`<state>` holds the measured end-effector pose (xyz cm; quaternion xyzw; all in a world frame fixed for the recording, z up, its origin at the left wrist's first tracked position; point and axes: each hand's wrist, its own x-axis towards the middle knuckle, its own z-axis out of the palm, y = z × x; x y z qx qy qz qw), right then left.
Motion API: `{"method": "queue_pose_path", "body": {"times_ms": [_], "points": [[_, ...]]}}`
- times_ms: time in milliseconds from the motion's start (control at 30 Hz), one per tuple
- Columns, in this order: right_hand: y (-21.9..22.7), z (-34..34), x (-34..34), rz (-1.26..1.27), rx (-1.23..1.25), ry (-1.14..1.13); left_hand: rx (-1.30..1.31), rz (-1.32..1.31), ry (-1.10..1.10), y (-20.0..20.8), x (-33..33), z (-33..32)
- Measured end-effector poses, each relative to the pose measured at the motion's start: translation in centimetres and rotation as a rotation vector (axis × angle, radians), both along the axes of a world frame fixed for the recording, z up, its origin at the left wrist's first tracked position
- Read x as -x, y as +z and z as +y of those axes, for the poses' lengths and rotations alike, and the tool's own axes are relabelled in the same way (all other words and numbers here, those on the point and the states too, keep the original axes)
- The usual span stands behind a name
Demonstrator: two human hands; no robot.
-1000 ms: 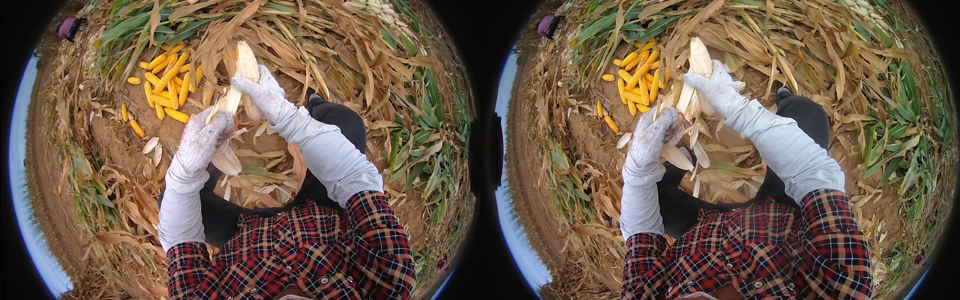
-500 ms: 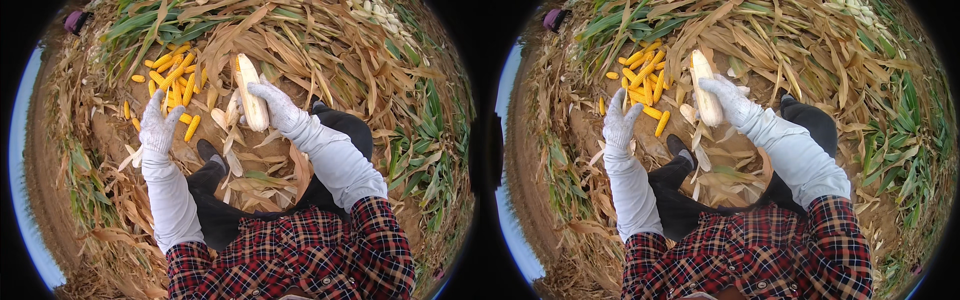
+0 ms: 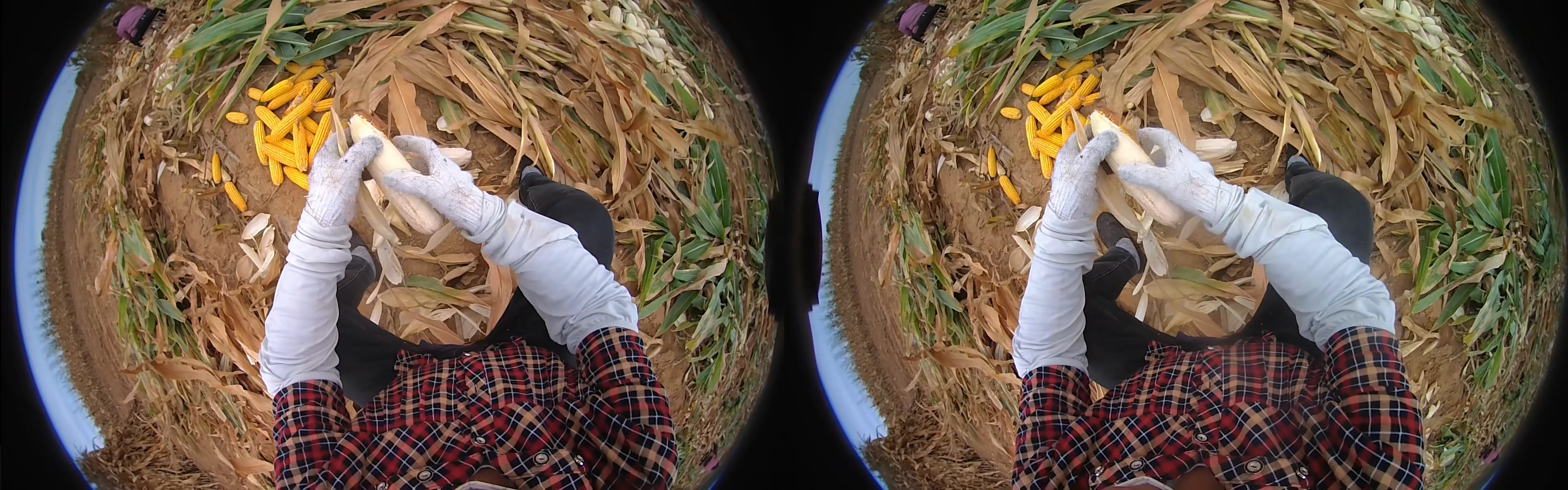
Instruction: The person sits on the ground and shucks corn cobs by hand, removing the husks and silk. Shucked cobs are placed in a pile to the left, and the discarded husks accumulate around the person.
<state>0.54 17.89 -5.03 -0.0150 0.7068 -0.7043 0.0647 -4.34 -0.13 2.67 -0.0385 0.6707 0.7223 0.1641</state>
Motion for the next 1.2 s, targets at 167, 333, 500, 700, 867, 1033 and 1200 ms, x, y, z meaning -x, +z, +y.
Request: {"method": "queue_pose_path", "body": {"times_ms": [167,333,500,700,867,1033,1200], "points": [[3.7,0.9,-0.3,-0.556,0.731,0.367,-0.028,0.041,-0.018,1.3,-0.3,-0.9],[3.5,1.3,-0.4,-0.438,0.565,0.313,0.084,0.094,0.033,0.3,0.3,-1.6],[2.7,1.1,-0.4,-0.425,0.539,0.31,0.074,0.081,0.034,0.1,0.4,-2.0],[3.2,-0.2,0.1,-0.532,0.894,0.082,-0.036,0.108,0.082,1.5,-0.3,-2.2],[2.0,0.5,0.4,-0.51,0.914,0.071,-0.252,0.047,0.124,2.2,-1.9,-1.2],[1.5,0.9,0.8,-0.487,0.839,-0.059,-0.349,-0.119,0.235,2.3,-3.8,0.2],[0.6,1.6,2.0,-0.407,0.884,-0.302,-0.386,-0.169,0.024,2.1,-6.1,1.0]]}}
